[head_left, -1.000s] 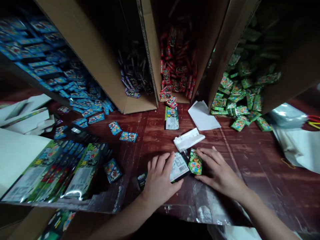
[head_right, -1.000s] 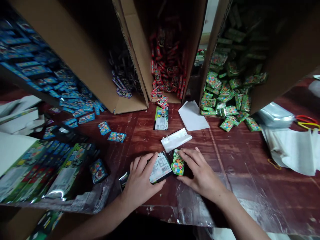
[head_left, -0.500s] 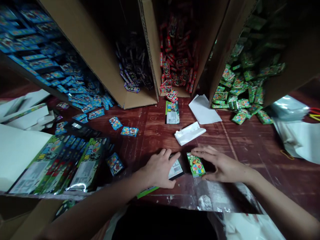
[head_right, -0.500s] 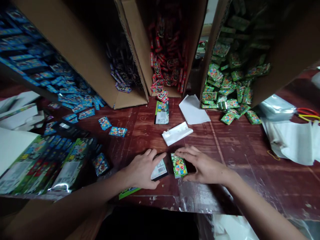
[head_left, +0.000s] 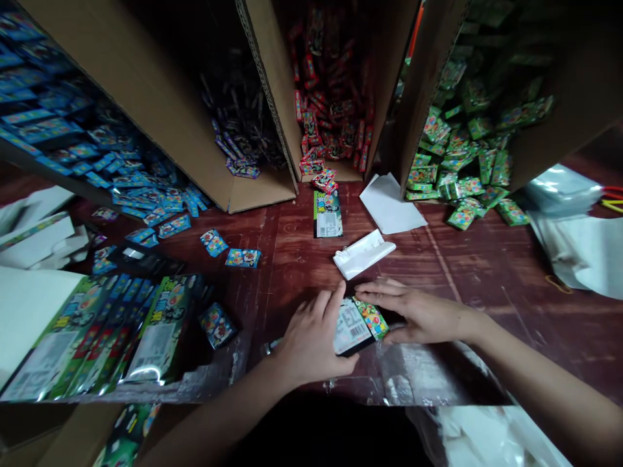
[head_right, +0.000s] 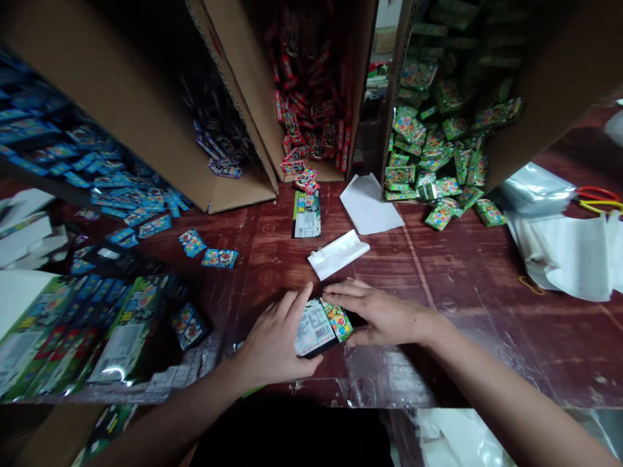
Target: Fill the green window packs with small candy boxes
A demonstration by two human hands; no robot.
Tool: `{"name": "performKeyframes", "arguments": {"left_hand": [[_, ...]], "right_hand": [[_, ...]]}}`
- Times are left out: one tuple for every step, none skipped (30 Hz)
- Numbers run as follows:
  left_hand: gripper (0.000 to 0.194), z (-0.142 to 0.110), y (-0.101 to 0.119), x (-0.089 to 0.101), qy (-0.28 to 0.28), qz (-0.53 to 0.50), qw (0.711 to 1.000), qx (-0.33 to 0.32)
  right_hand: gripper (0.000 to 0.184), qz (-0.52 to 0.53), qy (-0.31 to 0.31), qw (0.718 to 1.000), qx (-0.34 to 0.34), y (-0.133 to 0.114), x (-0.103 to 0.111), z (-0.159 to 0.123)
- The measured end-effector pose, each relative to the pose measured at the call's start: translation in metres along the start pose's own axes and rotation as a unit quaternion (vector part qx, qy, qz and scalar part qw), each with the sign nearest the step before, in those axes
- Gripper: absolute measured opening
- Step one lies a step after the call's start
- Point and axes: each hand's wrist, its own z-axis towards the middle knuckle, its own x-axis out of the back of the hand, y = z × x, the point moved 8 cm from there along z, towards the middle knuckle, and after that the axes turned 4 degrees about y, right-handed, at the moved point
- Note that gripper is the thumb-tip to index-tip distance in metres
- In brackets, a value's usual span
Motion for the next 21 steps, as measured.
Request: {"name": "performKeyframes", "arguments": {"left_hand": [[0.122,0.001,-0.002,0.001,0.011,-0.015,1.0,0.019],[0.124,0.001,-0.004,0.002,0.029,-0.033,0.998,0.046],[0.126,0.002,-0.007,0.004,0.05,-0.056,0.994,0.075],[0.125,0.002,-0.009,0.006,0.073,-0.084,0.989,0.1],[0.12,0.002,-0.011,0.007,0.094,-0.119,0.982,0.117],[0.11,0.001,-0.012,0.008,0.112,-0.157,0.973,0.124],[0.097,0.0,-0.012,0.008,0.127,-0.196,0.964,0.125],[0.083,-0.003,-0.014,0.006,0.138,-0.235,0.954,0.123],[0.072,-0.006,-0.017,0.004,0.143,-0.272,0.944,0.122],[0.064,-0.01,-0.02,0.001,0.142,-0.305,0.934,0.124],[0.061,-0.015,-0.025,-0.002,0.135,-0.334,0.924,0.127],[0.059,-0.02,-0.03,-0.005,0.123,-0.36,0.916,0.128],[0.057,-0.025,-0.034,-0.008,0.107,-0.382,0.909,0.127],[0.054,-0.029,-0.038,-0.009,0.092,-0.399,0.904,0.126],[0.051,-0.032,-0.043,-0.009,0.08,-0.413,0.898,0.126],[0.048,-0.035,-0.047,-0.009,0.073,-0.428,0.892,0.128],[0.045,-0.036,-0.052,-0.007,0.07,-0.443,0.884,0.132],[0.043,-0.037,-0.057,-0.005,0.07,-0.459,0.875,0.138],[0.041,-0.037,-0.061,-0.004,0.071,-0.475,0.865,0.145],[0.041,-0.037,-0.065,-0.002,0.069,-0.488,0.857,0.152],[0.04,-0.036,-0.069,-0.002,0.064,-0.496,0.851,0.16]], "right_hand": [[0.089,0.002,-0.005,1.0,-0.005,-0.001,0.001,0.0],[0.093,0.004,0.002,1.0,-0.015,-0.002,0.002,0.0],[0.096,0.009,0.026,0.999,-0.029,-0.003,0.005,0.0],[0.098,0.017,0.068,0.996,-0.047,-0.003,0.009,0.001],[0.097,0.031,0.123,0.99,-0.068,-0.003,0.012,0.002],[0.09,0.052,0.18,0.978,-0.092,-0.002,0.013,0.002],[0.08,0.079,0.231,0.963,-0.114,0.0,0.012,0.002],[0.069,0.111,0.27,0.947,-0.134,0.002,0.008,0.002],[0.059,0.141,0.294,0.933,-0.15,0.004,0.001,0.003],[0.052,0.166,0.302,0.925,-0.16,0.005,-0.006,0.005],[0.047,0.182,0.297,0.924,-0.16,0.005,-0.013,0.008],[0.041,0.192,0.284,0.927,-0.154,0.003,-0.019,0.012],[0.035,0.196,0.268,0.932,-0.146,0.0,-0.025,0.016],[0.029,0.196,0.251,0.938,-0.138,-0.002,-0.03,0.019],[0.026,0.194,0.242,0.942,-0.132,-0.005,-0.034,0.022],[0.025,0.191,0.242,0.942,-0.131,-0.007,-0.037,0.024],[0.028,0.194,0.256,0.937,-0.14,-0.007,-0.041,0.024],[0.034,0.207,0.28,0.924,-0.155,-0.007,-0.044,0.023],[0.041,0.23,0.311,0.906,-0.174,-0.005,-0.048,0.02],[0.046,0.257,0.342,0.883,-0.193,-0.003,-0.053,0.017],[0.047,0.283,0.366,0.861,-0.21,-0.001,-0.059,0.014]]}}
